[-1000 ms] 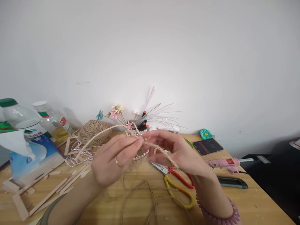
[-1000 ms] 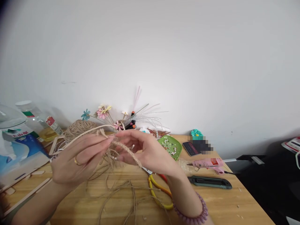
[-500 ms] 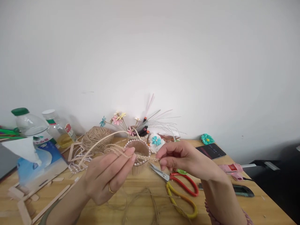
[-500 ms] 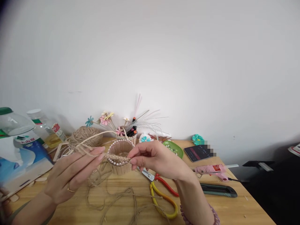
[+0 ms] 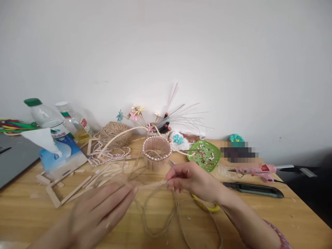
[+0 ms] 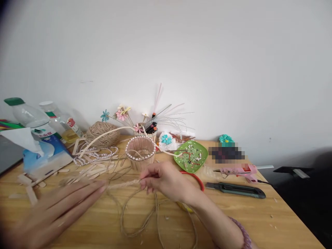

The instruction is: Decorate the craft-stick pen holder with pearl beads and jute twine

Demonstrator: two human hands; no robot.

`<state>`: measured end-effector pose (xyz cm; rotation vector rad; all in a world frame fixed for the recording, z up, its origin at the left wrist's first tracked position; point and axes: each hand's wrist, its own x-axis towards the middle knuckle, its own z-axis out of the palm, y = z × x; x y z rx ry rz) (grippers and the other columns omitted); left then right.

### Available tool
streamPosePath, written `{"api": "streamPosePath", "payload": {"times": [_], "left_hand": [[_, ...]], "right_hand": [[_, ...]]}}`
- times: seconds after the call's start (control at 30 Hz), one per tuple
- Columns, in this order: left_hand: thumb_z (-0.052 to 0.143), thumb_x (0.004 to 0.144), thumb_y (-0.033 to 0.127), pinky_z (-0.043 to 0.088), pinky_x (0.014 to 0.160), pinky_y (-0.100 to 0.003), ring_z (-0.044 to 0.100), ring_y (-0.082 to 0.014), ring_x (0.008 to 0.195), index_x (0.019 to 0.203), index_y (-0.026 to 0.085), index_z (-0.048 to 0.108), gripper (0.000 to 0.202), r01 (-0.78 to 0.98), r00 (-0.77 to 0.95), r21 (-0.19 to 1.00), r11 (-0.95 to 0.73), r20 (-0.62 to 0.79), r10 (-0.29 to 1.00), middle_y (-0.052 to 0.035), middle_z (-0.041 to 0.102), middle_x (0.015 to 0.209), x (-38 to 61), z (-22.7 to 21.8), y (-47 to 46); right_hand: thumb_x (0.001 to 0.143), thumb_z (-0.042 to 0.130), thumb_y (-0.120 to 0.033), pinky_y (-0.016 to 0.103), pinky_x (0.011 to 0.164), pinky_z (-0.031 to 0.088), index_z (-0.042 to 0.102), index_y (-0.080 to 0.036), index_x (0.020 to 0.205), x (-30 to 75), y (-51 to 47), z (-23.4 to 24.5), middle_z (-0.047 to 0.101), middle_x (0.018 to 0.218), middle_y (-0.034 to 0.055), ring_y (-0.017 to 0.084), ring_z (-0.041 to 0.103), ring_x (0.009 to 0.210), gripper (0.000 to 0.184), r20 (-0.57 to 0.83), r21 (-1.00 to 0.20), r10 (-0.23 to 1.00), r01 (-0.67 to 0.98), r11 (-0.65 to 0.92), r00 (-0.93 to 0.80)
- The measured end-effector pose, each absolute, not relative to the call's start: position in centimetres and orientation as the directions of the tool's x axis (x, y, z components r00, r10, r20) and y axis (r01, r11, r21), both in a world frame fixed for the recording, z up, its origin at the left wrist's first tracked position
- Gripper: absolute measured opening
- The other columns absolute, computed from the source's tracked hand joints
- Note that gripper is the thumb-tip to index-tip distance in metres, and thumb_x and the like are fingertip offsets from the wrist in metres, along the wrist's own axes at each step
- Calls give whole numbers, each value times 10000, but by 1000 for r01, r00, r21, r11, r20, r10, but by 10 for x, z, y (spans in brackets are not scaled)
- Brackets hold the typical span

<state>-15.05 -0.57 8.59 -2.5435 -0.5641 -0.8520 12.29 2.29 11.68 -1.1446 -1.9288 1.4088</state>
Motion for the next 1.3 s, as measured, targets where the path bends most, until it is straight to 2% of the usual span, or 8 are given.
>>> {"api": "streamPosePath", "payload": {"times": [0.1,0.17,0.27,0.47,0.67,0.9,1.13,1.3], "left_hand": [[382,897,59,534,736,-267,672,-171,869,1028,154,646,309,375,792,-360,-854,603,93,-67,755,862,-143,55,31],[390,900,58,532,644,-255,677,-170,842,1020,155,640,294,368,807,-356,-859,581,105,-76,750,859,-137,35,54],[394,908,69,510,586,-222,684,-160,825,1000,164,645,283,354,828,-344,-870,548,120,-81,748,863,-134,16,76],[448,901,96,527,615,-241,683,-176,874,1009,184,653,247,350,856,-281,-893,483,184,-93,747,927,-141,0,89],[430,908,112,533,610,-247,688,-172,862,973,190,672,262,366,870,-227,-902,429,245,-96,746,937,-139,0,91],[398,912,105,489,541,-235,694,-167,785,918,187,683,297,367,874,-244,-898,421,243,-91,753,875,-132,10,88],[387,911,87,447,504,-235,679,-162,742,897,173,669,295,346,882,-322,-881,431,189,-93,748,835,-131,9,89],[392,902,65,471,518,-227,677,-151,736,926,164,656,282,330,891,-395,-857,431,144,-77,743,811,-131,7,90]], "right_hand": [[809,581,-189,199,518,459,662,-119,752,124,34,76,668,617,12,113,607,548,121,-29,-766,919,599,233,-394],[799,579,-157,214,569,453,675,-124,755,125,42,54,690,664,25,125,618,598,111,8,-698,939,670,253,-345],[805,585,-178,227,608,424,694,-154,789,125,51,36,708,725,27,139,622,657,112,49,-616,956,744,258,-290],[831,567,-250,244,620,377,697,-228,838,121,52,29,724,845,10,180,631,779,132,100,-431,963,861,269,-250],[872,488,-273,245,597,359,695,-241,863,118,51,29,715,945,23,193,622,856,209,110,-282,961,919,276,-255],[873,466,-265,240,582,349,699,-218,864,115,52,30,708,942,54,197,619,865,238,104,-185,961,944,272,-256],[881,447,-289,254,600,369,705,-216,882,113,55,31,719,943,64,210,636,847,268,72,-130,968,961,246,-238],[889,434,-316,266,629,390,700,-222,899,111,58,32,721,954,69,224,640,857,283,58,-100,969,964,245,-240]]}}
